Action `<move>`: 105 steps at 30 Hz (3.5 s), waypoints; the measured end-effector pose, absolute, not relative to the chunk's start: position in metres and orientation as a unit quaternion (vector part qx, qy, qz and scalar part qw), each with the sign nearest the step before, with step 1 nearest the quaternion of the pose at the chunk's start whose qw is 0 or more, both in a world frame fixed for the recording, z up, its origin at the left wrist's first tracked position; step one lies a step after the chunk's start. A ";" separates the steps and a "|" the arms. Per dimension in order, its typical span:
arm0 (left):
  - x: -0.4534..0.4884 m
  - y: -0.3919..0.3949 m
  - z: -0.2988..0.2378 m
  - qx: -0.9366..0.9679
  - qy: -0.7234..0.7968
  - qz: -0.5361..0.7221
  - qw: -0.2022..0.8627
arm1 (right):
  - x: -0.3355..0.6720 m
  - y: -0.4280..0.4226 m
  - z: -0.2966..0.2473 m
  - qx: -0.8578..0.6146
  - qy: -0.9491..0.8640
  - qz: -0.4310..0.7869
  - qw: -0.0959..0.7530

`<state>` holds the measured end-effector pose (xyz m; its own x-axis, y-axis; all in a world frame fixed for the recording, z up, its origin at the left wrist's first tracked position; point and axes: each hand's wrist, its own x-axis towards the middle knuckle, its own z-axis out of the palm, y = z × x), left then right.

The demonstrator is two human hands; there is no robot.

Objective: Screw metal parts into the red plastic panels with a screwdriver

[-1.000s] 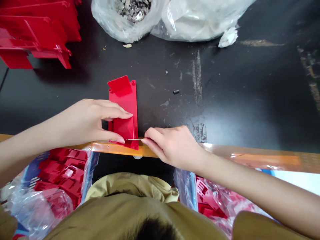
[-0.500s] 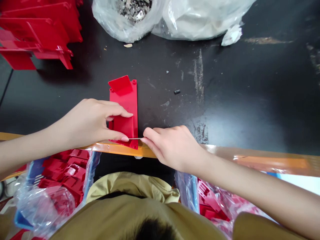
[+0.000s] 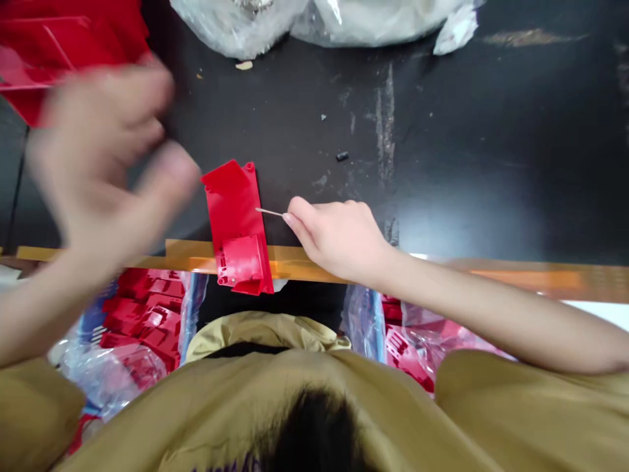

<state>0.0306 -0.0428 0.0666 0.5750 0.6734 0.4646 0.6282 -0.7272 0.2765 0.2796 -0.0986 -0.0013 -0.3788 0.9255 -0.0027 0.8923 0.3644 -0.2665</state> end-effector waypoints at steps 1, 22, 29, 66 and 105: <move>0.032 -0.051 0.061 0.890 0.352 0.279 0.076 | 0.280 -0.098 -0.002 -0.551 -0.822 0.119 0.075; 0.022 -0.100 0.031 0.836 0.381 0.175 0.354 | 0.289 -0.095 0.011 -0.263 -0.885 0.343 0.172; 0.020 -0.093 0.019 0.864 0.342 0.101 0.355 | 0.290 -0.110 0.009 -0.294 -0.904 0.276 0.146; 0.028 -0.072 0.013 0.910 0.335 0.159 0.183 | 0.303 -0.089 0.023 -0.395 -0.836 0.326 0.197; 0.045 0.000 0.021 0.860 0.296 0.045 0.414 | 0.298 -0.046 0.006 -0.332 -0.880 0.311 0.135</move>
<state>0.0450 0.0002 0.0212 0.8207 0.5464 -0.1669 0.4715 -0.4828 0.7379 0.2984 -0.0458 0.0063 -0.7427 0.6689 0.0315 0.5005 0.5858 -0.6375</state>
